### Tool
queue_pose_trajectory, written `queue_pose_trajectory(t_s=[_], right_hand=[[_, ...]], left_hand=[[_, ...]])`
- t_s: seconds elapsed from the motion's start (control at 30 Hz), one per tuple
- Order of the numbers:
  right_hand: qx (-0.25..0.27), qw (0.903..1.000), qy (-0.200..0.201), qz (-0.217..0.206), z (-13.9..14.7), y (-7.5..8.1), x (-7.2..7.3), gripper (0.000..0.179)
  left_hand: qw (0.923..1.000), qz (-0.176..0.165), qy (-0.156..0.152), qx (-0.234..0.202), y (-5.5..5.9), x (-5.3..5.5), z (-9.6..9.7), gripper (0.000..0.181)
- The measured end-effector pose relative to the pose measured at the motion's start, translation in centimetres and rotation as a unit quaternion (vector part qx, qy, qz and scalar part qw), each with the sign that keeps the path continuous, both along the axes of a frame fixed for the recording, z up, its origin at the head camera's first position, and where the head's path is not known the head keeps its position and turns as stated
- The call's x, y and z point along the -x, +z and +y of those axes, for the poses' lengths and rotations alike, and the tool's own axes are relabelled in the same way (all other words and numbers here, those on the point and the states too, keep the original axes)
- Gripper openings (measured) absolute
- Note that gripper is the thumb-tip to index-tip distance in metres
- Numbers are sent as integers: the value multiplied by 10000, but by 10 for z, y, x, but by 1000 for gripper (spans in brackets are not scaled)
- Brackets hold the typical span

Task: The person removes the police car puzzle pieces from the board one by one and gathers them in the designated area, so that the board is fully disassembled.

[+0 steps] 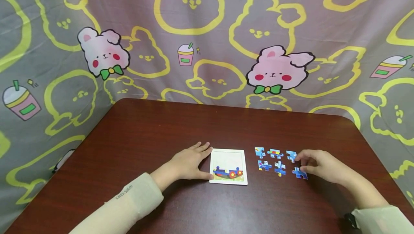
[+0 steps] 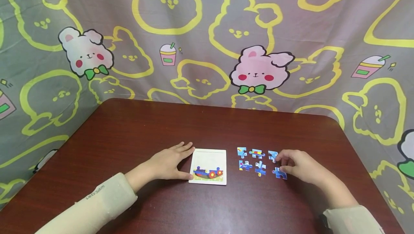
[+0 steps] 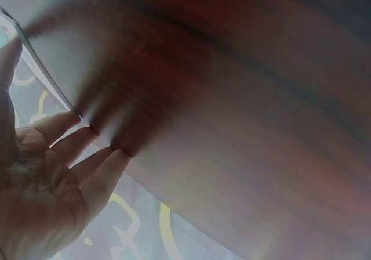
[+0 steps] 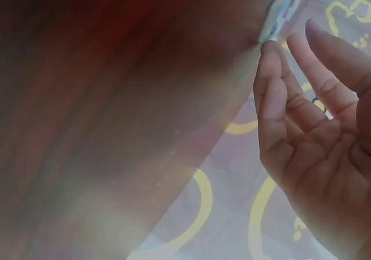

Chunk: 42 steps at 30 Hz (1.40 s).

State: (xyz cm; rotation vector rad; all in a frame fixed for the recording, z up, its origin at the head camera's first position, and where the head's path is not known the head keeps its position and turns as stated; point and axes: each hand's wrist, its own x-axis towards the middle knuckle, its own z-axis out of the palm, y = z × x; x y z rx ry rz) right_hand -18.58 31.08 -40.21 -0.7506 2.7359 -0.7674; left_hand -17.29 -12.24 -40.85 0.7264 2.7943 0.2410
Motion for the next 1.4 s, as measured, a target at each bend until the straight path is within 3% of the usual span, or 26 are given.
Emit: queue_pose_trajectory(t_s=[0.17, 0.4, 0.6, 0.87, 1.13, 1.4], right_hand=[[236, 9997, 117, 7, -19, 8, 3, 22], [339, 9978, 565, 42, -74, 17, 11, 23], [489, 9918, 1163, -221, -127, 19, 19, 19], [247, 9828, 1738, -575, -182, 16, 23, 19], [60, 9734, 2256, -395, -209, 4, 24, 18], [-15, 9734, 2214, -589, -215, 4, 20, 21]], left_hand=[[10000, -2, 3, 21, 0, 0, -1, 97], [10000, -33, 24, -29, 1, -1, -2, 97], [10000, -23, 4, -16, -1, -1, -2, 97], [10000, 47, -7, -19, -2, 0, -1, 97], [9999, 34, -24, -100, -1, 0, 0, 97], [9999, -6, -1, -124, 0, 1, -1, 98]])
